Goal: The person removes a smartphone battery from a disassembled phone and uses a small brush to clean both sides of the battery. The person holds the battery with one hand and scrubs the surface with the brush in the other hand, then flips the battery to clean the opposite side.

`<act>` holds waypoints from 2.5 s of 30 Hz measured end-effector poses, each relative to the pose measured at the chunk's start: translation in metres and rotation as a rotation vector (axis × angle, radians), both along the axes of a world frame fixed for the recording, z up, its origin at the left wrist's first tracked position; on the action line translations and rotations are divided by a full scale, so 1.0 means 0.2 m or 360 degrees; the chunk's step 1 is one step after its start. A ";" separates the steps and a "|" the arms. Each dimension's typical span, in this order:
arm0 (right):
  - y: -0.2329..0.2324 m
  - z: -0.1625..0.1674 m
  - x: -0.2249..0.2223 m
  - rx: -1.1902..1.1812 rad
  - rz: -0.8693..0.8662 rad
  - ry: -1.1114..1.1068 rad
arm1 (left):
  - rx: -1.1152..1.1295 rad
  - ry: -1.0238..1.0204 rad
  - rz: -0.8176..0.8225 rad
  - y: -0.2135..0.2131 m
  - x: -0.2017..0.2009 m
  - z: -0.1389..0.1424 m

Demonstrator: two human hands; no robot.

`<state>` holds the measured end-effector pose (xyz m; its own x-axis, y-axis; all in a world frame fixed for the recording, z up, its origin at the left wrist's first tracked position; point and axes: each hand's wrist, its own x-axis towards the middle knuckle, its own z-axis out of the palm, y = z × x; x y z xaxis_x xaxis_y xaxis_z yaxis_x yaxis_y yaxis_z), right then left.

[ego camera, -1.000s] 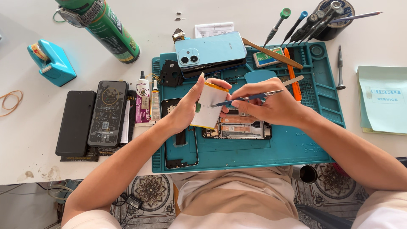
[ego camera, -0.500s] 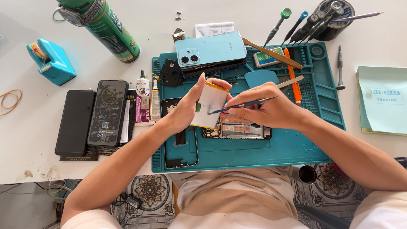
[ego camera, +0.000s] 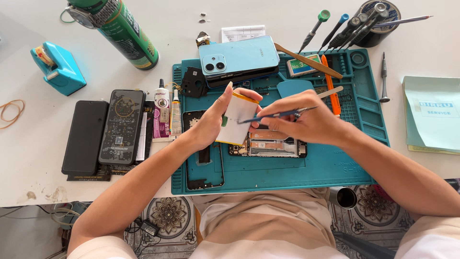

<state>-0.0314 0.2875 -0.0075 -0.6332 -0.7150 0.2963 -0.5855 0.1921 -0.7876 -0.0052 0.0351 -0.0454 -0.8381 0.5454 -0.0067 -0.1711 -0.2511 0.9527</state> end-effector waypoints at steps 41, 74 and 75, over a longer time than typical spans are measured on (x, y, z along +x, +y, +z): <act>-0.01 0.00 0.02 0.0086 0.0033 0.0021 | -0.0029 0.0035 -0.0021 0.00 0.00 0.00; 0.01 0.00 -0.01 0.0023 0.0035 0.0025 | -0.0030 0.0023 -0.0014 0.00 0.00 0.01; 0.00 0.00 -0.01 0.0034 0.0054 0.0027 | -0.0049 0.0056 -0.0004 0.00 0.00 0.01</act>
